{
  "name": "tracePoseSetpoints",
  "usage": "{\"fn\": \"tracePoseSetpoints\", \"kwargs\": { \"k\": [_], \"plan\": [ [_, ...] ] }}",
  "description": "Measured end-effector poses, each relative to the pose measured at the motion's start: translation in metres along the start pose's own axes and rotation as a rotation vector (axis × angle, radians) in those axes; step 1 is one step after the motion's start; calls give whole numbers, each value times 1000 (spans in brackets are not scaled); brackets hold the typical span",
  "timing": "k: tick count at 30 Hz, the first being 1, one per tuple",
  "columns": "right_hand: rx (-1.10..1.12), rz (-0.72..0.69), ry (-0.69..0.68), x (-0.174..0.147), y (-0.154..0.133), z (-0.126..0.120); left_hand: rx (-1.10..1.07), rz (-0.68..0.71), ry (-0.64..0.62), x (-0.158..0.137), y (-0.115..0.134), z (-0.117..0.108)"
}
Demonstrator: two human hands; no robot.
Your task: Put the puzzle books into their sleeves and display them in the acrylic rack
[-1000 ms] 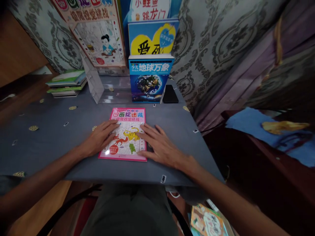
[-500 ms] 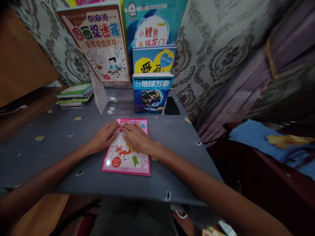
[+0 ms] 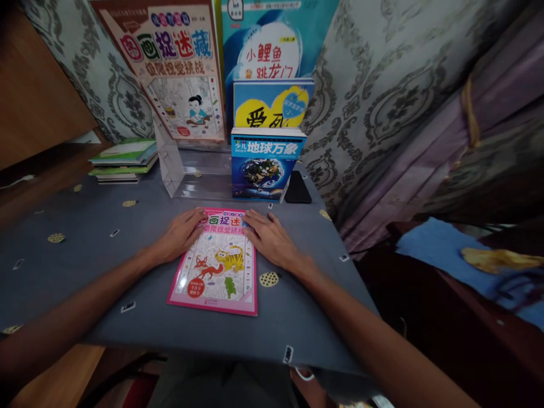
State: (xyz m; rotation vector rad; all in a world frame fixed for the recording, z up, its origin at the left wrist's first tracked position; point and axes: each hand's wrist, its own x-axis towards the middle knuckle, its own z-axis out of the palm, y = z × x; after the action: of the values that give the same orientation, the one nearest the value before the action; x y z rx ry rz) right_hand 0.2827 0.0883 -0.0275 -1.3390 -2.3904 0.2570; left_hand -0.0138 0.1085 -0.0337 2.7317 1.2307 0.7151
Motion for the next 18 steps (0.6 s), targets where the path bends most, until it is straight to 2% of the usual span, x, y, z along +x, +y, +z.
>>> {"fn": "tracePoseSetpoints", "kwargs": {
  "k": [9,14,18],
  "plan": [
    [-31,-23,55,-5,-11,1,9,-1,-2,1,3,-2],
    [17,-190,117,-10,-31,2,16,1,-22,1,4,-3],
    [103,-312,66,-10,-41,8,13,10,0,1,4,-1]
  ]
}}
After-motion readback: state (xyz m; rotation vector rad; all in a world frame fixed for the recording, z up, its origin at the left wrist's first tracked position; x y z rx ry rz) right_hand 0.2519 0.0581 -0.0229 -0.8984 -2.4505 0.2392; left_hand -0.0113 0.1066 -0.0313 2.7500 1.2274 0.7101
